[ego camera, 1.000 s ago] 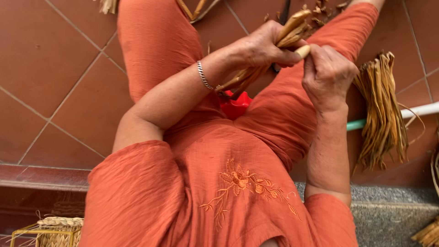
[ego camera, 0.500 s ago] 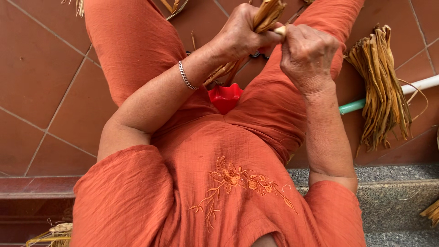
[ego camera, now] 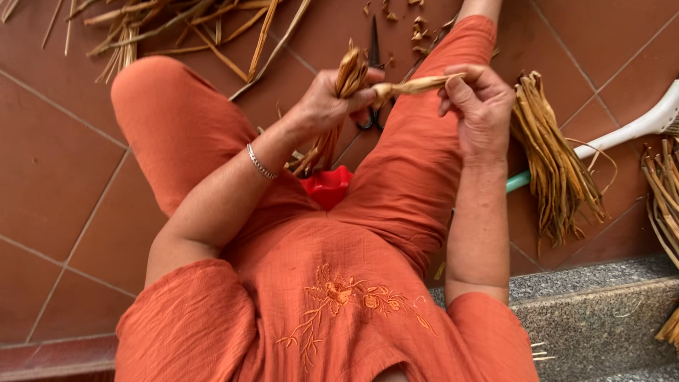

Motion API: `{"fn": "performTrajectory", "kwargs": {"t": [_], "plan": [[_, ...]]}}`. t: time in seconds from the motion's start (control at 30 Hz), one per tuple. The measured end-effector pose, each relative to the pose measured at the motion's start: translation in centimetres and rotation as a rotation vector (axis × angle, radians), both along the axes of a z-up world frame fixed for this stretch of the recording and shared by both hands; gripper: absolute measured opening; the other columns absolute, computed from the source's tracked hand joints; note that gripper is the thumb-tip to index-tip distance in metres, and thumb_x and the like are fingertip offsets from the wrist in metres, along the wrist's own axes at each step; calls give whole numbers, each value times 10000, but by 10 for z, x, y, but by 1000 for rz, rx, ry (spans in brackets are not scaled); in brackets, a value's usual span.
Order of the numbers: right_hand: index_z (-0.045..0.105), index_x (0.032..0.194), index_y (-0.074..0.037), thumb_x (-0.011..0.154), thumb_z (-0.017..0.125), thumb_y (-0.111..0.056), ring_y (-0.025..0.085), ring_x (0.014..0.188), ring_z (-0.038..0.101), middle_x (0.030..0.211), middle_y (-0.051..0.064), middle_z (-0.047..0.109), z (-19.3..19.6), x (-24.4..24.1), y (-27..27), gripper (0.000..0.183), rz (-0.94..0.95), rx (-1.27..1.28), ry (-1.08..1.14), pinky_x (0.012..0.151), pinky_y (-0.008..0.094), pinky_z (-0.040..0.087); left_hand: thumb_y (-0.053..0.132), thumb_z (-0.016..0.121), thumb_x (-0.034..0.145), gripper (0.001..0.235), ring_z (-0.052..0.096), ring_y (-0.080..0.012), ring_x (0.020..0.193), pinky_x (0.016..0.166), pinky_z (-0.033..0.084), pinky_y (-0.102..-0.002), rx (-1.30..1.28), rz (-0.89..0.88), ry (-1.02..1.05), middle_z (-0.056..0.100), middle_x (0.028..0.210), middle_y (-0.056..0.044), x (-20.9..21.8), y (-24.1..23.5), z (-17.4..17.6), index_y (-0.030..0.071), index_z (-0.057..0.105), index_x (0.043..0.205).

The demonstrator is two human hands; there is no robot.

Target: The person sits on a tiled floor and uses shears to trim the ends of dried palm fronds. They gather the trimmed fronds into bundles and tie them together with a thin strip of material to form a broom head.

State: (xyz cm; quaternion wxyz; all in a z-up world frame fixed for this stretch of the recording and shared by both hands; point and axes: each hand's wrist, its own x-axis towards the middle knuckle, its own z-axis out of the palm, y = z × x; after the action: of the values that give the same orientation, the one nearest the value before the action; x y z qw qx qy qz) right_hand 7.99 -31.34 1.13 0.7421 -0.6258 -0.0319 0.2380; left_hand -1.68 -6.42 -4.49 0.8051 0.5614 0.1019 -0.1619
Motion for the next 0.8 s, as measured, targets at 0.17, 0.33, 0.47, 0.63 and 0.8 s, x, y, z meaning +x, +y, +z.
{"fn": "performTrajectory", "kwargs": {"t": [0.17, 0.33, 0.47, 0.63, 0.8], "plan": [[672, 862, -58, 988, 779, -145, 99, 548, 536, 724, 43, 647, -40, -7, -17, 188, -324, 125, 102, 531, 261, 496, 276, 690, 1020, 196, 705, -101, 749, 689, 625, -298, 290, -113, 82, 759, 846, -27, -13, -9, -7, 94, 763, 1029], [582, 772, -122, 978, 808, -182, 57, 507, 459, 655, -10, 578, -55, -13, -12, 312, -410, -32, 13, 453, 228, 418, 241, 786, 966, 172, 683, -207, 943, 845, 596, -362, 813, -197, -156, 698, 1057, -110, -17, -13, -22, 81, 737, 1004], [575, 792, -133, 986, 835, -220, 37, 536, 472, 665, -29, 582, -62, -21, 3, 335, -273, -243, -140, 462, 209, 382, 146, 776, 891, 221, 585, -275, 1201, 990, 513, -436, 1045, -88, -447, 671, 1256, -149, -20, -2, -33, 102, 755, 1107], [663, 869, -106, 986, 768, -238, 40, 610, 573, 740, -15, 657, -69, -30, 46, 206, -118, -177, 3, 514, 201, 465, 109, 756, 943, 246, 655, -238, 1075, 911, 557, -378, 834, 53, -391, 729, 1138, -91, -3, -18, -32, 72, 706, 1182], [720, 1043, -68, 1032, 647, -286, 57, 629, 586, 797, 9, 680, -85, -20, 64, 229, -53, 35, 188, 563, 204, 505, 169, 750, 1028, 159, 627, -125, 743, 649, 557, -296, 550, 93, -77, 673, 812, -54, 2, -14, -24, 33, 667, 1024]]}}
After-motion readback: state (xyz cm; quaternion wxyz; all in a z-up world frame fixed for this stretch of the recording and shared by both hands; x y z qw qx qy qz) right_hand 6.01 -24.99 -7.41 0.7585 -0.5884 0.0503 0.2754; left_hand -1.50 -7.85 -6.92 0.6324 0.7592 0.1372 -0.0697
